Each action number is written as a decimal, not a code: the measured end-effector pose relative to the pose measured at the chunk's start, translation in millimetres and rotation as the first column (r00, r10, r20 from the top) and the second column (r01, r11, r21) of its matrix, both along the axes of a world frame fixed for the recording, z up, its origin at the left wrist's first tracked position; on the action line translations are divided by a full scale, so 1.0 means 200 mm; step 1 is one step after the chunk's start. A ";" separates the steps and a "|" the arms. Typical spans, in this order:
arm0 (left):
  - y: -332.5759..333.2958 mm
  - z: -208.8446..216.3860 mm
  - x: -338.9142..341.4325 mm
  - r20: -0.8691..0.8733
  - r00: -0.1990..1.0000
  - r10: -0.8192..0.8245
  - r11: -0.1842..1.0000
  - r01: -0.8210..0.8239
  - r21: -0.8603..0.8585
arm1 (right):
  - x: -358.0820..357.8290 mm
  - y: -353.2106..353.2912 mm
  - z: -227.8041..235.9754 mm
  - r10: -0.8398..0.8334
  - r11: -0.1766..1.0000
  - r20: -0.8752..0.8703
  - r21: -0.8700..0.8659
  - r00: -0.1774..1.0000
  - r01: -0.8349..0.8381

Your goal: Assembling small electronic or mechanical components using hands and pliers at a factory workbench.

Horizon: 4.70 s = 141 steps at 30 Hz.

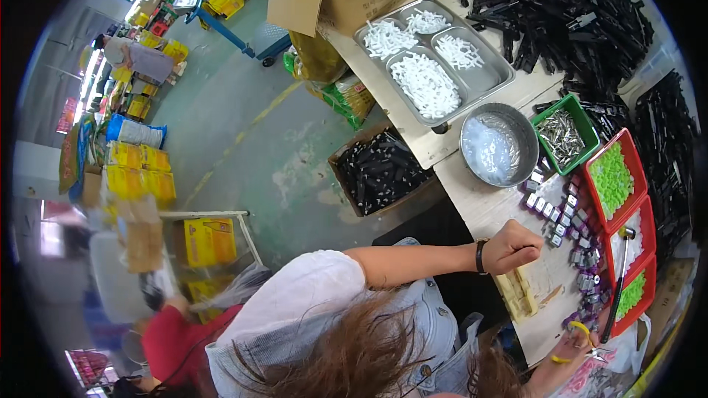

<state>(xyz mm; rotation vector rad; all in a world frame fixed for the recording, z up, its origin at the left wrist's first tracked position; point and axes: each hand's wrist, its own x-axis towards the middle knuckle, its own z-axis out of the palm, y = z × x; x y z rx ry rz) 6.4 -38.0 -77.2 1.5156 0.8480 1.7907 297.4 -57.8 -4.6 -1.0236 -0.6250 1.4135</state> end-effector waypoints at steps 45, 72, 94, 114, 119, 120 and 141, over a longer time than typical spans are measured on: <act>-0.50 0.32 -0.31 -0.156 0.953 0.261 0.865 -0.302 -0.400 | -0.94 -0.03 0.26 0.036 0.575 0.992 -0.117 -0.118 -0.810; -0.82 -0.64 -1.26 -0.784 0.372 0.496 0.194 -0.928 -0.318 | -0.81 0.10 0.07 -0.026 0.716 1.000 0.007 -0.017 -0.698; 1.72 0.39 -0.27 -0.999 0.035 0.036 0.851 -0.525 0.013 | 0.19 0.50 0.22 -0.158 0.911 0.987 0.144 -0.003 -0.385; 1.35 0.57 -0.31 -0.744 0.661 0.103 0.972 -0.227 -0.067 | -0.06 0.53 0.20 -0.121 0.845 0.970 0.212 0.210 -0.491; 0.96 0.61 -0.11 -0.155 0.883 -0.443 0.867 0.378 -0.325 | -0.34 0.65 0.20 0.082 0.866 0.702 0.302 0.708 -0.399; 0.89 0.61 -0.05 -0.268 0.877 -0.398 0.894 0.304 -0.329 | -0.41 0.69 0.19 0.133 0.870 0.599 0.311 0.790 -0.383; 2.09 0.24 -0.69 -0.903 -0.265 0.339 0.907 -0.164 0.389 | -0.16 0.49 0.20 -0.214 0.847 0.971 0.239 0.107 -0.474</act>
